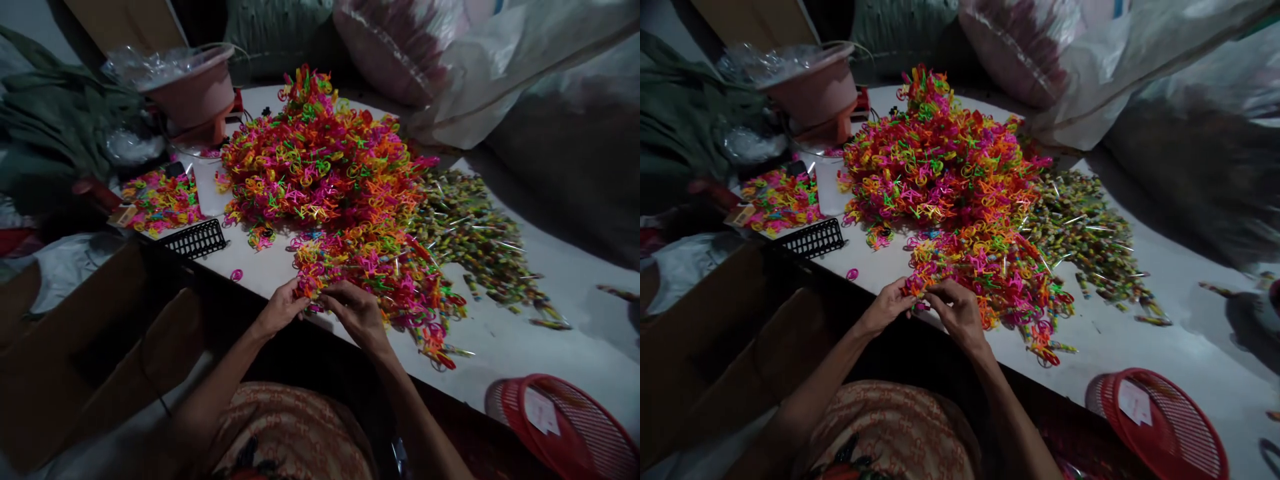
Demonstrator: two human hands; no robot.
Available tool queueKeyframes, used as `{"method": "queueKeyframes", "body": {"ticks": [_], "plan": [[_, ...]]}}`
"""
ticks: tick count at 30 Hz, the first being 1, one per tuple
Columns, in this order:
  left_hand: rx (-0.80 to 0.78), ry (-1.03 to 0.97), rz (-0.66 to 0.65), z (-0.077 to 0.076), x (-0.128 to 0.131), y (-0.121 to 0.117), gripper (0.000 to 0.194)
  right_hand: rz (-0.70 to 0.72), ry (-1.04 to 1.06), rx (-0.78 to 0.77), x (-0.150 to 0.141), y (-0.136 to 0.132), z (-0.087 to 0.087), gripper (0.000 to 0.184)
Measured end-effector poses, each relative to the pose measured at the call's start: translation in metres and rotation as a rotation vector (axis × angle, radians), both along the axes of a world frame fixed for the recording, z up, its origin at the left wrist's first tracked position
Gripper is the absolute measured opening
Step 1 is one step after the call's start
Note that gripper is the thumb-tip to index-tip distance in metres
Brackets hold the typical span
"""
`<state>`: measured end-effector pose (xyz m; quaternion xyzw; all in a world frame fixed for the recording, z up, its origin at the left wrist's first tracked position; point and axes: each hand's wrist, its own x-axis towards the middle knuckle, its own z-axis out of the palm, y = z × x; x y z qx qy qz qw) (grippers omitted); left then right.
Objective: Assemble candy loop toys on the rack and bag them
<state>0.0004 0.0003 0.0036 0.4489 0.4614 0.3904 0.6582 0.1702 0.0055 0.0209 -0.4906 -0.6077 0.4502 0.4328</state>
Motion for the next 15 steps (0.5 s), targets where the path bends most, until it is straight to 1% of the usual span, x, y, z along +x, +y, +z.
{"method": "queueKeyframes", "body": {"ticks": [2, 3, 5, 6, 7, 8, 10, 12, 15], "plan": [[0.123, 0.146, 0.144, 0.001, -0.010, 0.013, 0.051, -0.047, -0.091, 0.109, 0.002, 0.012, 0.002, 0.018], [0.197, 0.276, 0.233, 0.001, -0.017, 0.022, 0.051, -0.085, -0.149, 0.164, 0.005, 0.019, 0.004, 0.019], [0.338, 0.636, 0.391, 0.003, -0.036, 0.042, 0.042, -0.202, -0.307, 0.297, 0.014, 0.030, 0.009, 0.022], [0.378, 0.829, 0.416, 0.003, -0.045, 0.052, 0.034, -0.264, -0.396, 0.367, 0.018, 0.033, 0.011, 0.023], [0.400, 1.004, 0.398, 0.002, -0.053, 0.063, 0.028, -0.319, -0.477, 0.433, 0.023, 0.034, 0.014, 0.024], [0.408, 1.152, 0.346, 0.002, -0.059, 0.072, 0.025, -0.362, -0.537, 0.490, 0.027, 0.032, 0.015, 0.024], [0.403, 1.354, 0.212, -0.001, -0.063, 0.086, 0.023, -0.387, -0.583, 0.557, 0.033, 0.022, 0.017, 0.024], [0.377, 1.461, 0.127, -0.003, -0.059, 0.093, 0.026, -0.368, -0.568, 0.574, 0.040, 0.009, 0.015, 0.021], [0.323, 1.519, 0.104, -0.004, -0.051, 0.092, 0.031, -0.388, -0.524, 0.561, 0.057, -0.005, 0.007, 0.018]]}}
